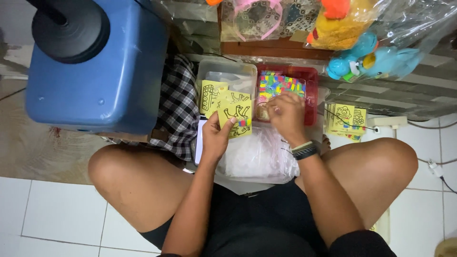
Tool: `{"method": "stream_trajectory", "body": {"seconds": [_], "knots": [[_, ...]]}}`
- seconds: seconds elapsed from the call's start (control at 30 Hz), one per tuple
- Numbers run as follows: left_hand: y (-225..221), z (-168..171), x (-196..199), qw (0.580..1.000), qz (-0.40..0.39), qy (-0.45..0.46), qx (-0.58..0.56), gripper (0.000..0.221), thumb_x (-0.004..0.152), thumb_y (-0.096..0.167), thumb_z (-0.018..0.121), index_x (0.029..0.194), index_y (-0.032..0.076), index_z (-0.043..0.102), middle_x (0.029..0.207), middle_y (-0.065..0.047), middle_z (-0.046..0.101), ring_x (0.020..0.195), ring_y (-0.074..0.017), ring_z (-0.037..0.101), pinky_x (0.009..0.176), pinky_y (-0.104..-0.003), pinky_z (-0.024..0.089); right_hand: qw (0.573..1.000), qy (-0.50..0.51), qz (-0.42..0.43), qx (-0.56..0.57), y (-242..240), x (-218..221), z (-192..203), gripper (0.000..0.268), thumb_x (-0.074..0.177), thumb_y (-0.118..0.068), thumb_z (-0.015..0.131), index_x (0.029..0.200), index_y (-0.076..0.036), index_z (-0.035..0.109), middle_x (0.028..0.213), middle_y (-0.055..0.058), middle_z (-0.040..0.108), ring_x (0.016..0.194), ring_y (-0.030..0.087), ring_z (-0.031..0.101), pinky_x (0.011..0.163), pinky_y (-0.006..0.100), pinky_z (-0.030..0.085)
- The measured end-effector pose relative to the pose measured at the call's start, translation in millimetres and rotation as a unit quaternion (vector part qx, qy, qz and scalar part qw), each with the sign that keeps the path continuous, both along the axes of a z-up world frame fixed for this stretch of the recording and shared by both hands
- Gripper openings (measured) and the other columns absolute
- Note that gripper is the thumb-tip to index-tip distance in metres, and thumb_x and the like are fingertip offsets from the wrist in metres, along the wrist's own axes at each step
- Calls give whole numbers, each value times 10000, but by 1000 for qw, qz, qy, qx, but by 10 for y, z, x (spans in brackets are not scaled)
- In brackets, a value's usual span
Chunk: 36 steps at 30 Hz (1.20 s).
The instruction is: Packing yellow stickers into a plastic bag while seated on the floor.
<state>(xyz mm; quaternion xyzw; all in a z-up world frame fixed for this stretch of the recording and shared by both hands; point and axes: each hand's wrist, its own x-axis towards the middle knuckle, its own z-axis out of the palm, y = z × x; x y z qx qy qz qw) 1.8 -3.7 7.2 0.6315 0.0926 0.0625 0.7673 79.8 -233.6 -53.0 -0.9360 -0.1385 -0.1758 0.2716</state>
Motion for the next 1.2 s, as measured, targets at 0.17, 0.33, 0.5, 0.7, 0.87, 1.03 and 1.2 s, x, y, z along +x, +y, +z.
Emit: {"method": "stream_trajectory", "body": {"seconds": [0.17, 0.33, 0.5, 0.7, 0.87, 1.03, 1.2], "knots": [[-4, -143, -8, 996, -33, 24, 74, 185, 913, 47, 748, 1096, 46, 719, 862, -51, 712, 824, -110, 587, 814, -335, 547, 977, 1, 9, 215, -16, -244, 883, 144, 894, -14, 795, 975, -133, 789, 914, 32, 747, 930, 216, 666, 883, 320, 483], [-103, -253, -22, 990, -59, 36, 120, 227, 894, 60, 770, 1119, 64, 746, 861, -107, 750, 809, -138, 643, 802, -364, 554, 943, 4, 53, 330, 20, -415, 1319, 215, 947, 26, 771, 1142, 48, 683, 939, 168, 753, 872, 146, 642, 886, 327, 501], [-134, -305, -53, 986, -114, 6, 124, 214, 894, 58, 773, 1108, 75, 763, 864, -102, 761, 839, -125, 635, 835, -370, 551, 943, -49, 100, 312, 134, -428, 1382, 151, 913, 65, 780, 1052, 49, 726, 912, 142, 741, 1021, 279, 711, 902, 382, 573], [-148, -339, -76, 983, -137, -2, 125, 222, 895, 47, 766, 1115, 71, 764, 890, -94, 774, 863, -110, 627, 871, -369, 554, 969, -21, 111, 219, 96, -371, 1245, 150, 890, -15, 804, 1017, -93, 788, 839, 52, 763, 1046, 265, 683, 979, 395, 520], [-157, -293, -67, 984, -145, 0, 107, 221, 906, 42, 752, 1126, 51, 747, 876, -88, 746, 849, -121, 594, 854, -375, 544, 965, 27, 117, 234, 111, -401, 1301, 158, 868, -28, 814, 1004, -105, 787, 791, 46, 751, 1017, 253, 700, 964, 391, 526], [-137, -210, -75, 983, -167, 9, 78, 227, 899, 33, 761, 1125, 41, 737, 845, -78, 729, 800, -129, 586, 820, -357, 543, 964, 53, 125, 229, 138, -368, 1128, 173, 853, -23, 808, 996, -120, 800, 808, 38, 758, 1039, 245, 693, 971, 398, 522], [-125, -142, -79, 986, -162, 14, 43, 184, 902, 24, 752, 1084, 33, 726, 792, -47, 690, 787, -112, 564, 777, -318, 531, 963, 69, 134, 225, 164, -378, 1123, 114, 890, -50, 786, 979, -119, 804, 901, 60, 777, 1043, 290, 701, 961, 419, 513]]}}
